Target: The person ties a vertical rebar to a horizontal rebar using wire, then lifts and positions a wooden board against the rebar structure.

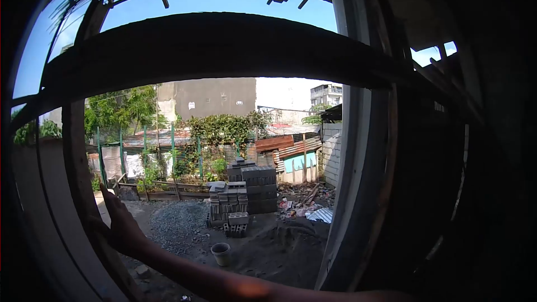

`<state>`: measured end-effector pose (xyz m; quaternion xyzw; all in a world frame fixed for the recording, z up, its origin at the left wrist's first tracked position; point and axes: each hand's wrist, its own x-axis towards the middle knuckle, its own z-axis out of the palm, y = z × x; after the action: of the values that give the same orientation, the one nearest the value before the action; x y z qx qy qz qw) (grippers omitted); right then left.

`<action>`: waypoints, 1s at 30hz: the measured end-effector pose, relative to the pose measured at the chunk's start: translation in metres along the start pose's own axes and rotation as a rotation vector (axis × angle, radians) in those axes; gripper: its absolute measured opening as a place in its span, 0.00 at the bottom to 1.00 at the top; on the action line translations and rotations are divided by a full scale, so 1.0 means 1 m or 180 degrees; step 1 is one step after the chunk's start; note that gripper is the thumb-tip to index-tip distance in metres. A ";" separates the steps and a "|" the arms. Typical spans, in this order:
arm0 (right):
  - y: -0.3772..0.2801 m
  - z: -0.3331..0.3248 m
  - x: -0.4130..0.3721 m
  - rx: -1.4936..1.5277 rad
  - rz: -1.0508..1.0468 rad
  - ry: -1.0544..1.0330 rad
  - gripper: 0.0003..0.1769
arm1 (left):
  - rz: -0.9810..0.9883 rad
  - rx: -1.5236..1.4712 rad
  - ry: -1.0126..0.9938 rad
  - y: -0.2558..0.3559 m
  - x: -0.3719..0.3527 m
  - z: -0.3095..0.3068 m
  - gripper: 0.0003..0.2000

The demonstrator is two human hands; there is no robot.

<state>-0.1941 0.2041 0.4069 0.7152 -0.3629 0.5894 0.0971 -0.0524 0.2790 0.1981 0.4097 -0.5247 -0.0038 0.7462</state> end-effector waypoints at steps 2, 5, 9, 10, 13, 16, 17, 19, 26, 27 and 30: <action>-0.019 -0.054 -0.010 0.0152 -0.0157 -0.0003 0.40 | 0.0160 -0.0014 0.0105 0.001 0.019 0.023 0.38; -0.059 -0.157 -0.026 0.0298 0.0151 0.0045 0.34 | 0.0470 0.0138 -0.0020 -0.021 0.037 0.049 0.41; -0.111 -0.291 -0.045 -0.0291 -0.0198 0.0742 0.24 | -0.0235 -0.0729 -0.1019 -0.006 0.047 0.055 0.43; -0.123 -0.320 -0.048 -0.0175 -0.0202 0.0967 0.22 | -0.0628 -0.1084 -0.0972 -0.009 0.047 0.060 0.42; -0.169 -0.391 -0.041 -0.0682 -0.0566 0.1927 0.15 | -0.0956 -0.1169 -0.1074 -0.009 0.057 0.066 0.32; -0.197 -0.448 -0.002 -0.2241 -0.1934 0.2420 0.12 | -0.1196 -0.1248 -0.1325 -0.135 0.059 0.119 0.18; -0.214 -0.452 0.008 -0.2587 -0.1982 0.2374 0.14 | -0.1554 -0.2000 -0.1399 -0.160 0.057 0.127 0.15; -0.227 -0.468 0.043 -0.3196 -0.1857 0.2085 0.19 | -0.1910 -0.2741 -0.1449 -0.156 0.054 0.123 0.12; -0.223 -0.497 0.098 -0.5370 -0.0715 0.0777 0.24 | -0.1249 -0.1654 -0.1160 -0.037 0.056 0.072 0.12; -0.215 -0.502 0.097 -0.5598 -0.1076 0.0829 0.21 | -0.1169 -0.1263 -0.1117 -0.009 0.057 0.062 0.14; -0.213 -0.500 0.094 -0.5102 -0.1260 0.1083 0.20 | -0.1388 -0.1670 -0.1091 -0.071 0.049 0.101 0.30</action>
<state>-0.4417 0.6022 0.6973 0.3817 -0.5198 0.2254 0.7302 -0.0796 0.1493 0.2044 0.3002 -0.5235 -0.3652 0.7088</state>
